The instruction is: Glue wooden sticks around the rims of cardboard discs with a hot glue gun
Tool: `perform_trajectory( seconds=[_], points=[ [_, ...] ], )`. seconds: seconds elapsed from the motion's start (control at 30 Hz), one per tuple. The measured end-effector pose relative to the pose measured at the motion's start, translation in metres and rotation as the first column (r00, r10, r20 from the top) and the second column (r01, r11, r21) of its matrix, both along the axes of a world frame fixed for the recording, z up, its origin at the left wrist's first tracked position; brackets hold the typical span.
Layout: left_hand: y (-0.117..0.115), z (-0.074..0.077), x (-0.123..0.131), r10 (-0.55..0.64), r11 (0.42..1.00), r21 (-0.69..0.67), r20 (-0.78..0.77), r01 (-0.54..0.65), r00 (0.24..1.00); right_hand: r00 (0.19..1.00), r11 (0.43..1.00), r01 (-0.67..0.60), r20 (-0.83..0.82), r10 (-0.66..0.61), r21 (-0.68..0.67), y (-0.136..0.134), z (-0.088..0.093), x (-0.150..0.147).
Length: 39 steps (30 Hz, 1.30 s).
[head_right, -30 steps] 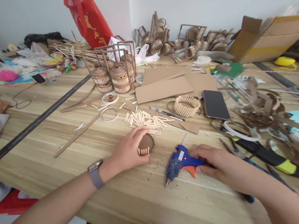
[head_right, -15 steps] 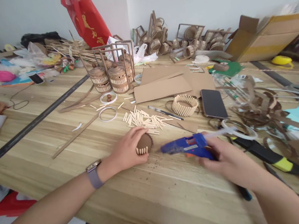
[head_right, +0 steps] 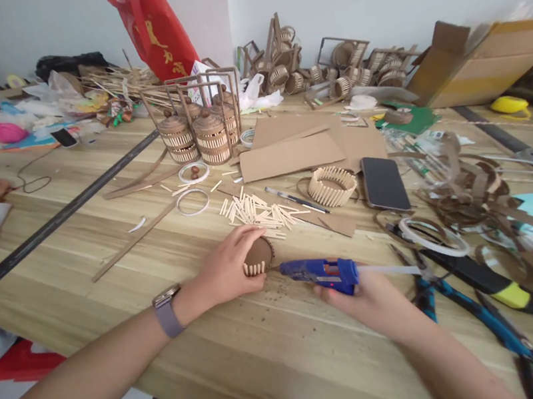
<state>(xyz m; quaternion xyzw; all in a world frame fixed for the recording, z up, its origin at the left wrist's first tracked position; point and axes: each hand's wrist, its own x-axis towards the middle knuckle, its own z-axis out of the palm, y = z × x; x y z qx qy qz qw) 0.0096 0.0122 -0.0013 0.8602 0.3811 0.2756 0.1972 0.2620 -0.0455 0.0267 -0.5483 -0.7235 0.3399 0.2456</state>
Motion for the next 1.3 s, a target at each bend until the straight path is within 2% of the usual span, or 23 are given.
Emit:
perform_trajectory(
  seconds=[0.13,0.3,0.53,0.83,1.3],
  points=[
    [0.0,0.0,0.0,0.002,1.0,-0.012,-0.001,-0.002,1.0,0.998,0.997,0.002,0.059,-0.006,0.071,-0.001,0.0,-0.004],
    [0.0,0.0,0.0,0.002,1.0,-0.002,-0.017,-0.002,1.0,0.994,0.996,-0.033,0.103,0.024,0.085,-0.003,-0.001,-0.006],
    [-0.001,0.002,0.0,0.008,1.0,-0.014,-0.01,-0.008,1.0,0.987,0.995,-0.005,0.158,-0.011,0.098,-0.005,-0.009,-0.004],
    [0.0,-0.001,0.0,0.012,1.0,0.009,-0.021,-0.012,1.0,0.983,0.987,-0.072,0.178,0.046,0.143,-0.003,-0.004,-0.01],
    [0.0,-0.001,0.0,0.014,1.0,0.018,-0.027,-0.014,1.0,0.978,0.987,-0.067,0.205,0.035,0.148,-0.004,-0.006,-0.009]
  ],
)
